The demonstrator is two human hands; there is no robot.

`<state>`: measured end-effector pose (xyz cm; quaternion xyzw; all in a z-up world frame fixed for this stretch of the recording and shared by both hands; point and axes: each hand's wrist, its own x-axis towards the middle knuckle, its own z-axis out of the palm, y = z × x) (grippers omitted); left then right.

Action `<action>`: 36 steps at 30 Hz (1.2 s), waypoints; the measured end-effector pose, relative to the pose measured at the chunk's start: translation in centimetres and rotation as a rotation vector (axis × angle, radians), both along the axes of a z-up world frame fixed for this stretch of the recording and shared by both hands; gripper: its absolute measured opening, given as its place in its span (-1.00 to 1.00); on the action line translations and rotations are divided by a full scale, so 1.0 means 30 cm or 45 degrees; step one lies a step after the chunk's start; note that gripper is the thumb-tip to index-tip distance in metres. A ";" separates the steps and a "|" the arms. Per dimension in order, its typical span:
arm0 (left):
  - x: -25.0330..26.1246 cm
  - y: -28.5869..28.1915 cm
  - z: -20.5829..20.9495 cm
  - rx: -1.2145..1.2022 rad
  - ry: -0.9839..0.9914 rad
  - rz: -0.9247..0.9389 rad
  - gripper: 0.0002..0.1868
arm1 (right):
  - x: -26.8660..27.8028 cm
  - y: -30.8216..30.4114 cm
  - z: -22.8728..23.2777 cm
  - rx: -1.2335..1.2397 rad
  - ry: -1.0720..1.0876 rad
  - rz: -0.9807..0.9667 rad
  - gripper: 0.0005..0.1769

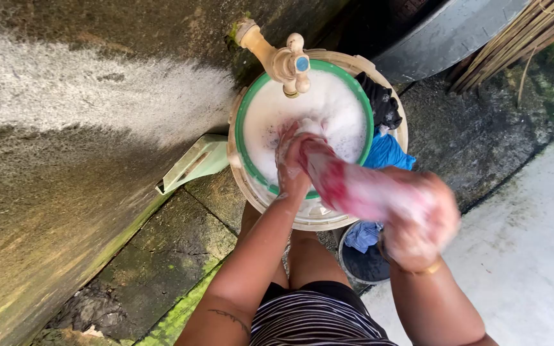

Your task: The person hand washes clothes by scrubbing, lathering, and wringing garments in a basin filled with soapy water.

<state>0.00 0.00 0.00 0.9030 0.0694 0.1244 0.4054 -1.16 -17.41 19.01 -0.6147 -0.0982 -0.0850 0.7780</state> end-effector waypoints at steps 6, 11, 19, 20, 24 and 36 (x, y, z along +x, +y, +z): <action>-0.038 -0.005 -0.119 -1.987 -0.112 0.068 -0.65 | -0.061 -0.091 -0.231 -0.145 0.147 -0.230 -0.65; -0.038 -0.018 -0.036 -2.300 -0.046 0.133 -0.60 | 0.018 0.076 -0.309 -0.094 0.849 0.011 -0.36; -0.110 0.000 -0.155 -1.914 0.244 0.050 -0.65 | 0.129 0.113 -0.909 1.390 1.438 0.523 -0.74; -0.100 0.021 -0.145 -1.855 0.334 0.093 -0.67 | 0.133 0.118 -0.931 1.177 1.554 0.475 -0.69; -0.041 0.114 -0.030 -2.247 0.322 0.202 -0.67 | 0.140 0.195 -0.765 0.954 1.737 0.333 -0.62; 0.043 0.116 0.044 -2.727 0.230 -0.045 -0.54 | 0.079 0.213 -0.594 1.059 1.576 0.464 -0.61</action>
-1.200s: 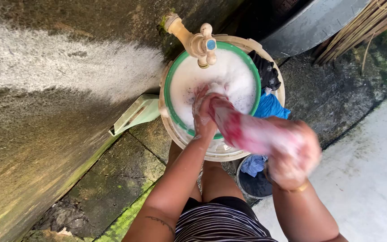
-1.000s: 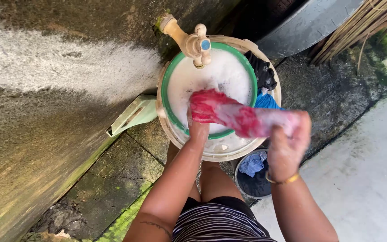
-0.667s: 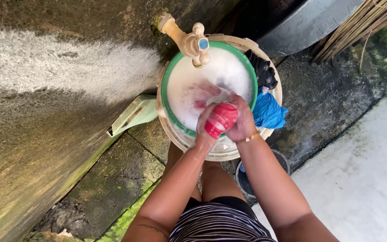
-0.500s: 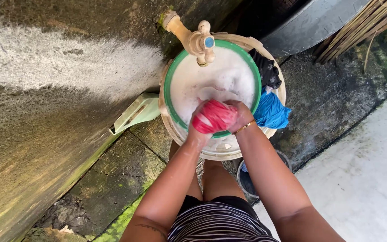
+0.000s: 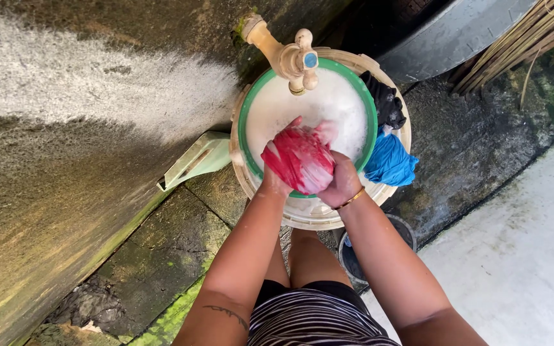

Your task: The person hand washes clothes by scrubbing, lathering, and wringing garments in a basin filled with soapy water.

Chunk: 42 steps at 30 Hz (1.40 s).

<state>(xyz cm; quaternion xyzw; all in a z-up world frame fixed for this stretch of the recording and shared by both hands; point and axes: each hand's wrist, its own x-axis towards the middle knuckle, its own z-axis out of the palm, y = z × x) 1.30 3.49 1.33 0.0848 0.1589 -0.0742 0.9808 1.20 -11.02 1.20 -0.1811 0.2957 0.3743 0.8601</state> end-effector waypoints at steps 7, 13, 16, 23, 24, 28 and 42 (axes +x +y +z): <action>-0.029 -0.066 -0.067 0.819 -0.013 0.201 -0.68 | 0.070 0.041 0.238 -0.515 0.275 0.182 -0.56; -0.113 -0.146 -0.145 0.923 0.164 0.182 -0.71 | 0.040 0.048 -0.192 -0.442 -0.090 -0.306 -0.58; -0.112 -0.115 -0.172 0.374 0.365 0.150 -0.66 | 0.060 0.060 -0.176 -0.759 -0.215 -0.593 -0.52; -0.033 -0.063 -0.132 0.857 0.383 0.175 -0.69 | 0.083 0.077 -0.062 -0.518 0.074 -0.475 -0.85; -0.009 -0.063 -0.050 0.632 0.348 0.153 -0.64 | 0.076 0.069 -0.079 -0.475 0.023 -0.518 -0.87; 0.013 -0.071 0.043 0.363 0.187 0.115 -0.57 | 0.090 0.072 -0.032 -0.450 0.049 -0.457 -0.87; -0.072 -0.053 0.162 0.791 0.351 -0.038 -0.63 | 0.106 0.047 -0.034 -0.866 -0.235 -0.788 -0.80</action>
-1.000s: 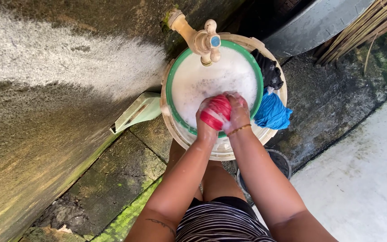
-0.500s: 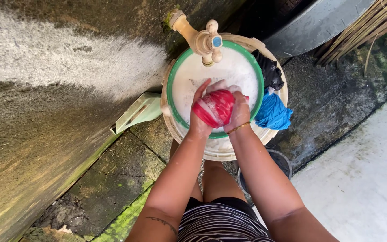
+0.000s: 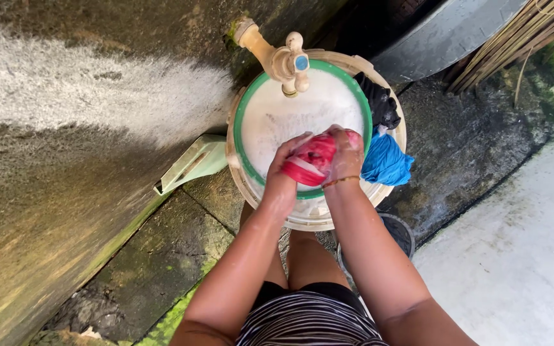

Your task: The person hand washes clothes by scrubbing, lathering, and wringing garments in a basin filled with soapy water.

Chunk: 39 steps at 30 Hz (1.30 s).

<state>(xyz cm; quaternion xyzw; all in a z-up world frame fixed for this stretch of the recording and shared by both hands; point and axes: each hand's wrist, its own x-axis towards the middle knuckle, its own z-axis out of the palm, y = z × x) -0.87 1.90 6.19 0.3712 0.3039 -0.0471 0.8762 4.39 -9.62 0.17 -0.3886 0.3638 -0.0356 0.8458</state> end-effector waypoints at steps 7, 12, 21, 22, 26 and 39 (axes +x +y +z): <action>-0.005 0.007 0.035 0.123 -0.492 -0.557 -0.06 | 0.026 0.025 0.119 0.135 0.327 -0.011 -0.77; 0.092 -0.060 -0.117 -0.283 0.068 0.160 -0.61 | -0.026 0.060 0.229 -0.904 0.053 0.130 -0.68; 0.276 0.051 0.193 -0.764 0.297 -0.715 -0.61 | -0.020 0.025 0.380 -1.650 -1.547 0.464 -0.60; 0.286 0.055 0.197 -0.766 0.301 -0.715 -0.61 | -0.024 0.016 0.379 -1.651 -1.543 0.465 -0.60; 0.327 0.049 0.095 -0.065 0.608 -1.199 -0.64 | -0.023 0.003 0.394 -1.839 -1.816 0.753 -0.71; 0.364 -0.050 -0.073 1.112 0.248 -2.018 -0.37 | -0.034 0.007 0.195 -1.713 -2.158 1.112 -0.73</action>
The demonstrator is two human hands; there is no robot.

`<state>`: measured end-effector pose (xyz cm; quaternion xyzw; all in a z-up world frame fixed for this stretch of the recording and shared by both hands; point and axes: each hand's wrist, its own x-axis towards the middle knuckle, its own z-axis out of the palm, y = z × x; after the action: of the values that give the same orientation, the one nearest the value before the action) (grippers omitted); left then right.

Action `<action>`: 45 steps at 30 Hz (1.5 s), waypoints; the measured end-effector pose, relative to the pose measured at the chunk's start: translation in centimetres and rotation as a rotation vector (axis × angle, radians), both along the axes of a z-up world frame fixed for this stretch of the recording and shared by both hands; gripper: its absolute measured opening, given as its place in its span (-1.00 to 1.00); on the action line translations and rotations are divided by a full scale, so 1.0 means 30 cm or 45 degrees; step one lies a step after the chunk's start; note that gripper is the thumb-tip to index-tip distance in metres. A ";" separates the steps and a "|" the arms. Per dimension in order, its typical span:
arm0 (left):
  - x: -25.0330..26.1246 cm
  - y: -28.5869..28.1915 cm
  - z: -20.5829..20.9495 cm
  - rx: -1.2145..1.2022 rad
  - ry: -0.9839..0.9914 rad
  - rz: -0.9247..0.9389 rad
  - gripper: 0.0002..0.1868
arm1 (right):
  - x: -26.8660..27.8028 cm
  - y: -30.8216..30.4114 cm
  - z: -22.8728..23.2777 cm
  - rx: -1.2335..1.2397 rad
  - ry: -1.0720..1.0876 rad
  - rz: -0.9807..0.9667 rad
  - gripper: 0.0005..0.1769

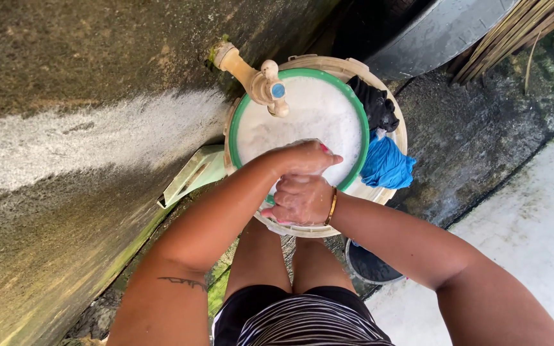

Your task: The person hand washes clothes by scrubbing, lathering, and wringing garments in a basin filled with soapy water.

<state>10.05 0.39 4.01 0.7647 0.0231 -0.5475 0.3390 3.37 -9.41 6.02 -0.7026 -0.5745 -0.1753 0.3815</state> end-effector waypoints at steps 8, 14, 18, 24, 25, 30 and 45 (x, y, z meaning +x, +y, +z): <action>-0.087 -0.055 -0.263 0.127 -0.441 -0.397 -0.42 | -0.068 0.002 -0.191 -0.226 0.260 0.188 -0.54; -0.077 -0.017 -0.365 -0.089 0.084 0.601 -0.25 | -0.042 -0.115 -0.155 -0.153 0.217 0.162 -0.78; -0.102 -0.007 -0.331 -0.743 0.862 1.458 -0.26 | -0.033 -0.225 0.001 0.148 0.570 -0.760 -0.77; -0.125 -0.196 -0.178 -0.965 0.305 1.306 -0.50 | -0.205 -0.461 -0.140 0.269 0.992 -1.271 -0.55; -0.118 -0.239 -0.154 -0.966 0.314 1.300 -0.50 | -0.227 -0.480 -0.168 0.266 0.993 -1.281 -0.55; -0.087 -0.394 -0.086 -0.879 -0.586 0.988 -0.60 | -0.199 -0.529 -0.209 0.840 1.505 -1.352 -0.43; -0.456 -0.497 -0.093 -0.046 -1.522 0.005 -0.56 | -0.334 -0.653 -0.336 -0.085 1.010 -1.493 -0.40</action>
<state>-3.62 -14.51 1.24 0.9343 -0.1797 -0.0221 0.3072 -6.64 -28.99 -4.07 -0.9184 0.0759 -0.0650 0.3829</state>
